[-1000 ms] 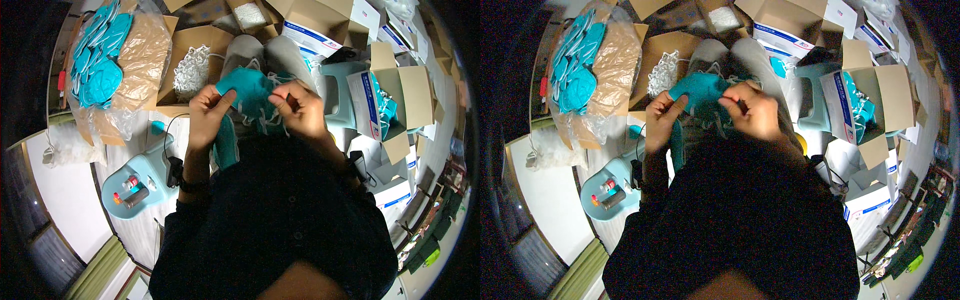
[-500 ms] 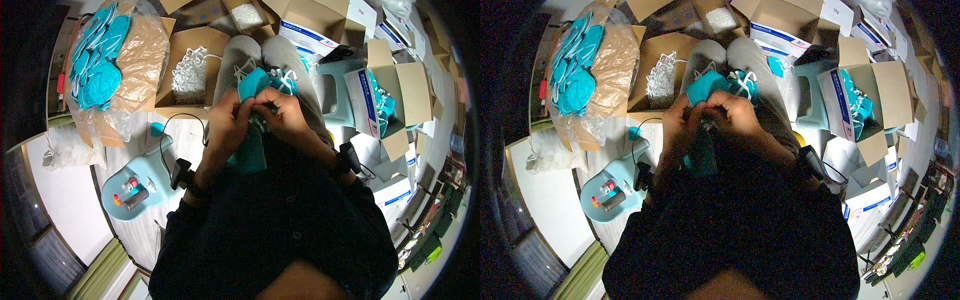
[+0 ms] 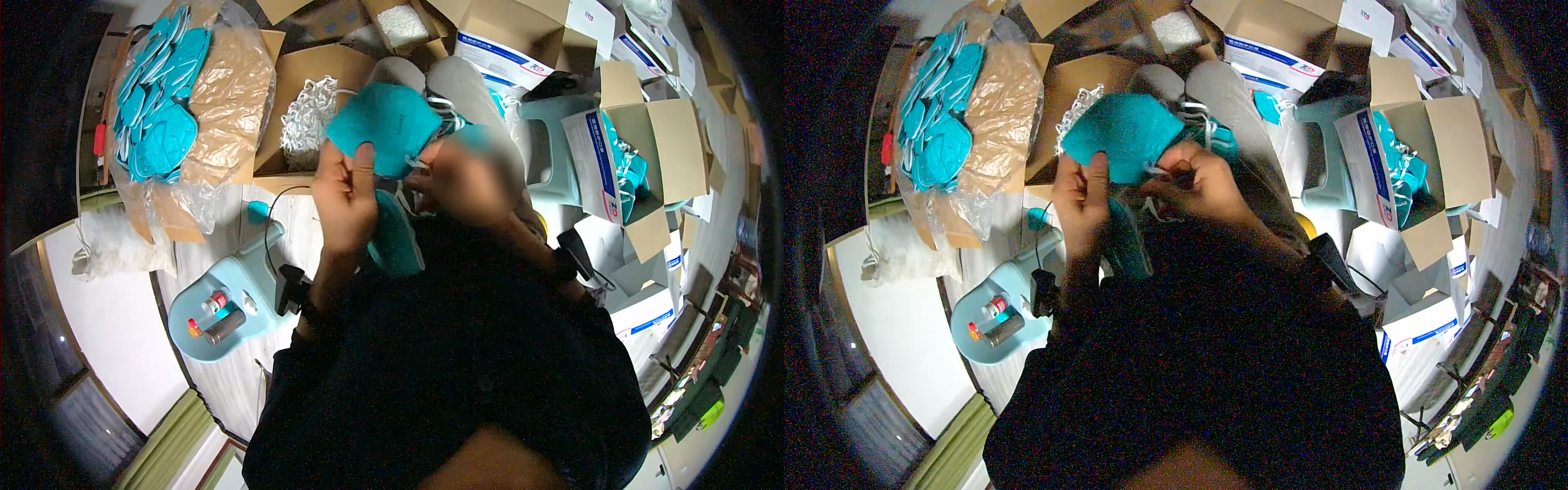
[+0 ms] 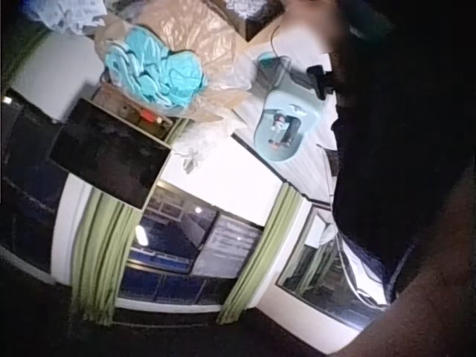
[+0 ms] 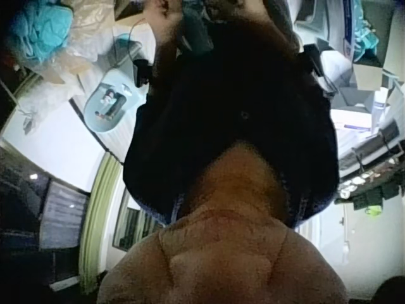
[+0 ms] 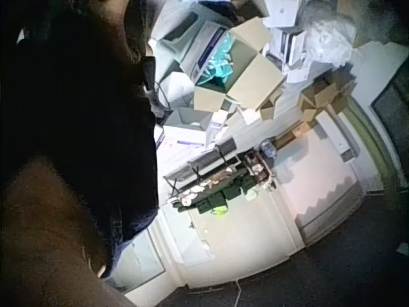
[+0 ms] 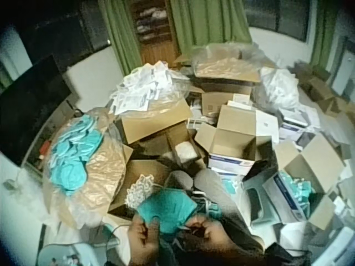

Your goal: The recorder is seen inspecting and handling face masks, likely checking for quality or preparing them for packaging.

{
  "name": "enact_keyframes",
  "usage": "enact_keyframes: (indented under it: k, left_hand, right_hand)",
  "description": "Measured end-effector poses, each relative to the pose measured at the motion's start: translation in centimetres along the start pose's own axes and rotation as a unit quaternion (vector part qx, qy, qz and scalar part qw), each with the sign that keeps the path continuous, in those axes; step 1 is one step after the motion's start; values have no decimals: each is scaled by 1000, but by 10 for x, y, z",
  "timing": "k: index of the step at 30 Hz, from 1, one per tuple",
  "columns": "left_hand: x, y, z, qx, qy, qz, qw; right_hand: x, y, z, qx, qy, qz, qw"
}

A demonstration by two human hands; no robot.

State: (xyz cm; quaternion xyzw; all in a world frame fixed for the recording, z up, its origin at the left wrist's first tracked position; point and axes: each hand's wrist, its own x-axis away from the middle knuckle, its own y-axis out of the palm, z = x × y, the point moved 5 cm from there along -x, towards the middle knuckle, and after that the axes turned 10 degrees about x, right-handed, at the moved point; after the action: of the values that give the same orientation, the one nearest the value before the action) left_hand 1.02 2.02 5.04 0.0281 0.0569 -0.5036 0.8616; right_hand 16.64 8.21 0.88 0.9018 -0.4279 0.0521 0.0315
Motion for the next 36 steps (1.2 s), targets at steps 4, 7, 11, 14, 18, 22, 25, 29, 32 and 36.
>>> enact_keyframes:
  k: [4, 7, 11, 14, 18, 22, 25, 29, 32, 36]
  left_hand:
    - [11, 11, -13, -120, -110, -40, 986]
    - [17, 13, -24, 47, -88, 6, 995]
    - [11, 0, -11, 190, -117, 0, 975]
    - [19, -8, -7, 174, -154, 7, 973]
    - [23, -23, 9, 98, -147, 8, 984]
    - [16, -58, 41, 16, -135, 54, 989]
    - [8, -75, 36, 59, -264, 40, 962]
    - [6, -44, 7, 352, -292, -34, 889]
    - [-6, -14, -15, 466, -329, -337, 749]
    - [0, -1, -7, 210, -233, -176, 933]
  right_hand:
    - [-2, -2, 1, 120, -13, -8, 993]
    - [-1, -4, 0, 175, -103, -3, 979]
    - [-10, -29, 15, 132, -117, 49, 983]
    - [-11, -34, 6, 126, -131, 98, 978]
    - [-13, -28, -15, 220, -105, 88, 966]
    - [-19, -88, -2, 253, -93, 245, 931]
    - [-20, -66, -25, 142, -78, 109, 981]
    - [-9, -21, -22, 294, -111, -141, 939]
    - [-14, -8, -46, 167, -51, -106, 979]
    - [-17, 17, -52, 63, -107, -173, 977]
